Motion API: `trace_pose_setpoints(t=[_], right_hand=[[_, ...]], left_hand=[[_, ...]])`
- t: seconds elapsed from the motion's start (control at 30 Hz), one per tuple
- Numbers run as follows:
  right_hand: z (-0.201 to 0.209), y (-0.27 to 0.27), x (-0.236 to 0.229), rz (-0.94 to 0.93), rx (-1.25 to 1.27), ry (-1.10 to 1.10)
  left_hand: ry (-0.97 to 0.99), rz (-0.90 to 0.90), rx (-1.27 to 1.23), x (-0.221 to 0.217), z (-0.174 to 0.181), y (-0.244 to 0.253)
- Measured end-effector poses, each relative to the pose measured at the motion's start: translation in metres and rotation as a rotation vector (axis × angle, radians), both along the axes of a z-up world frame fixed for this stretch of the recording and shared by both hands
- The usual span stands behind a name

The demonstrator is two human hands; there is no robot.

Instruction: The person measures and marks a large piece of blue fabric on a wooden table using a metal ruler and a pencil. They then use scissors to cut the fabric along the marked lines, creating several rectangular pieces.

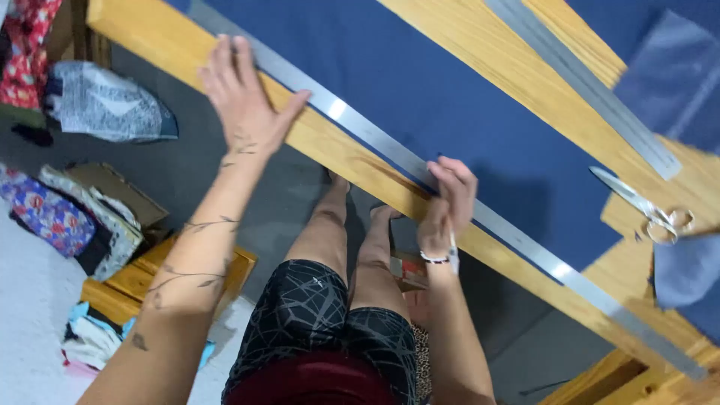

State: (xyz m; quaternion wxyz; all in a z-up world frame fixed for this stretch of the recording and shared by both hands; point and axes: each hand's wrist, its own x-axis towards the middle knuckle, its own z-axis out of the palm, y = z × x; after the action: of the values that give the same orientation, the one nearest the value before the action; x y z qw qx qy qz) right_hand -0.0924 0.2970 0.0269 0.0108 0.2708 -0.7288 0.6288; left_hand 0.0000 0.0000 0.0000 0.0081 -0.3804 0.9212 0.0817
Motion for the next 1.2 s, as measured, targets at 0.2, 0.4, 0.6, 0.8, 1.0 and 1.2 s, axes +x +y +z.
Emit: trace_pose_setpoints(t=[0.2, 0.4, 0.6, 0.8, 1.0, 1.2], right_hand=[[-0.006, -0.119, 0.012, 0.135, -0.117, -0.300], [-0.022, -0.222, 0.003, 0.240, -0.164, -0.376], [-0.035, -0.326, -0.020, 0.508, -0.087, -0.304], [-0.032, -0.379, -0.053, 0.759, 0.152, -0.154], [-0.025, -0.380, -0.057, 0.803, 0.315, -0.033], [-0.026, -0.380, -0.055, 0.805, 0.338, -0.017]], left_hand=[[0.008, -0.023, 0.130, 0.000, 0.011, -0.016], [0.227, -0.196, -0.043, 0.007, 0.020, -0.037], [0.421, -0.210, 0.065, 0.014, 0.007, -0.052], [0.469, -0.174, 0.093, 0.016, -0.010, -0.055], [0.376, -0.182, 0.211, 0.016, 0.016, -0.067], [0.266, -0.195, 0.218, 0.015, 0.017, -0.067]])
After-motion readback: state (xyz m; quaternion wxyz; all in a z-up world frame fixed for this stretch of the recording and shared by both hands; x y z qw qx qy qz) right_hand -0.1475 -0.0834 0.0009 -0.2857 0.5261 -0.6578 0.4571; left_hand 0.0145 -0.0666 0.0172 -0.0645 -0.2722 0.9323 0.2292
